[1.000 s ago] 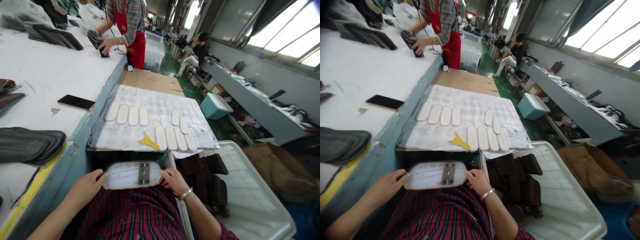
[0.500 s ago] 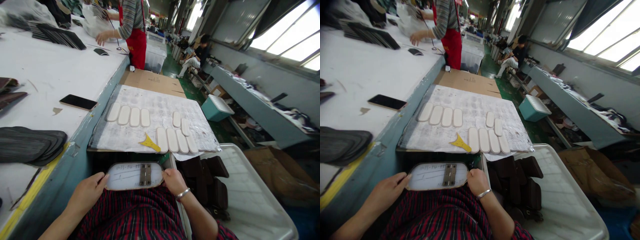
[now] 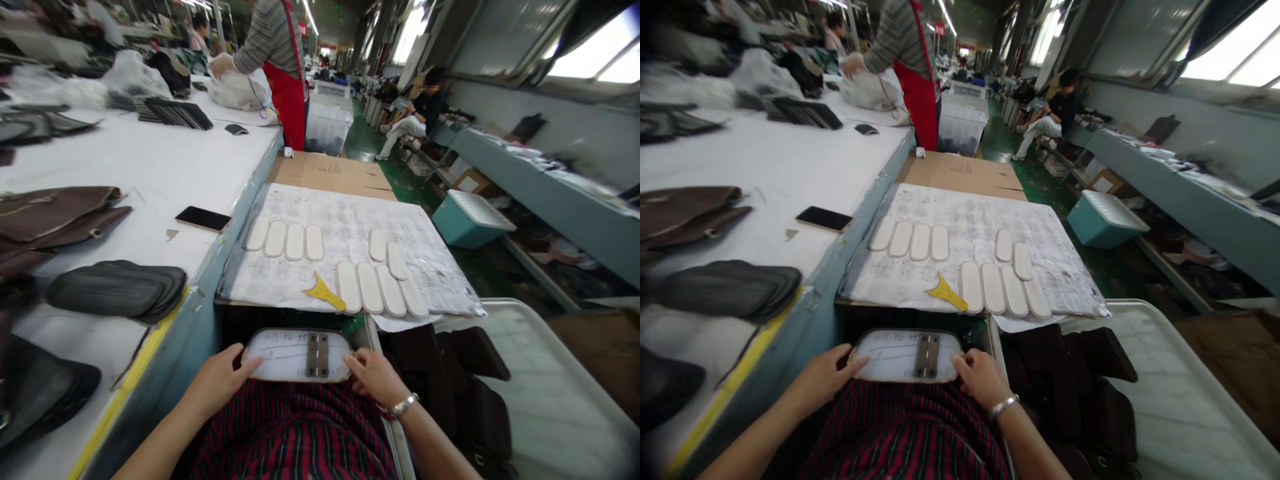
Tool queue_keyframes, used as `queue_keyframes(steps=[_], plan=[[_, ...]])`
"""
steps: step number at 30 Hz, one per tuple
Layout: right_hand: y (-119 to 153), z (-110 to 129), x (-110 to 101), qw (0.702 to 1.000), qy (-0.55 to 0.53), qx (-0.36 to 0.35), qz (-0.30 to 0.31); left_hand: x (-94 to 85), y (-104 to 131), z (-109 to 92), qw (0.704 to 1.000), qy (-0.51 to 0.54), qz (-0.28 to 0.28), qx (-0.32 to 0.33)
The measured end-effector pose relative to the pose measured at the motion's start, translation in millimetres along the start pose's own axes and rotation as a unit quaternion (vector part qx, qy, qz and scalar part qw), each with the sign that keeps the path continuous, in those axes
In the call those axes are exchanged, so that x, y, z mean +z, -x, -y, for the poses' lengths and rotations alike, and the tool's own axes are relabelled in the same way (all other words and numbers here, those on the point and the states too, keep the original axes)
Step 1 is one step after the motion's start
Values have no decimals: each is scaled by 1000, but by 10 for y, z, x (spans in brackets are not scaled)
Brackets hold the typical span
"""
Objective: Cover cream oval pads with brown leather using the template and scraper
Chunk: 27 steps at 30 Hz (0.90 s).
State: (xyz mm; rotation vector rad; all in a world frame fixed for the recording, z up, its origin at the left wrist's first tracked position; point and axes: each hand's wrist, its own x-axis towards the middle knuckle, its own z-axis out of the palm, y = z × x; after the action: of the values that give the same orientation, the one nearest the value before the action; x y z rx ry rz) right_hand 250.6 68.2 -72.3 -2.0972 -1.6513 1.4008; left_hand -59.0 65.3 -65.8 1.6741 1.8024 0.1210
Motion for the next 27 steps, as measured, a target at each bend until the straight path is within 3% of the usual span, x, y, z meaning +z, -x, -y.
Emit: queue_keyframes(steps=[3, 6, 7, 9, 11, 12, 15, 21, 24, 27], plan=[[32, -118, 125, 994, -75, 51, 63, 34, 73, 0, 1000, 24, 16, -3], [57, -110, 124, 991, -71, 62, 92, 22, 66, 10, 1000, 12, 0, 2], [58, -73, 87, 996, -39, 43, 67, 3, 31, 10, 1000, 9, -20, 8], [37, 38, -13, 997, 49, -31, -46, -49, -91, 0, 998, 19, -57, 37], [-23, 165, -108, 974, 108, -129, -154, -99, -260, -26, 993, 43, -64, 90], [-67, 222, -141, 963, 116, -174, -172, -117, -348, -42, 990, 53, -52, 118], [-220, 330, -171, 953, 115, -253, -124, -139, -558, -80, 983, 80, -6, 168], [-351, 266, -129, 955, 82, -269, -93, -89, -661, 3, 980, 110, 27, 164], [-505, 82, -136, 974, -145, -168, -39, -34, -684, 169, 981, 124, 37, 146], [-876, -178, -142, 926, -374, 22, -54, -2, -747, 395, 976, 197, 23, 94]])
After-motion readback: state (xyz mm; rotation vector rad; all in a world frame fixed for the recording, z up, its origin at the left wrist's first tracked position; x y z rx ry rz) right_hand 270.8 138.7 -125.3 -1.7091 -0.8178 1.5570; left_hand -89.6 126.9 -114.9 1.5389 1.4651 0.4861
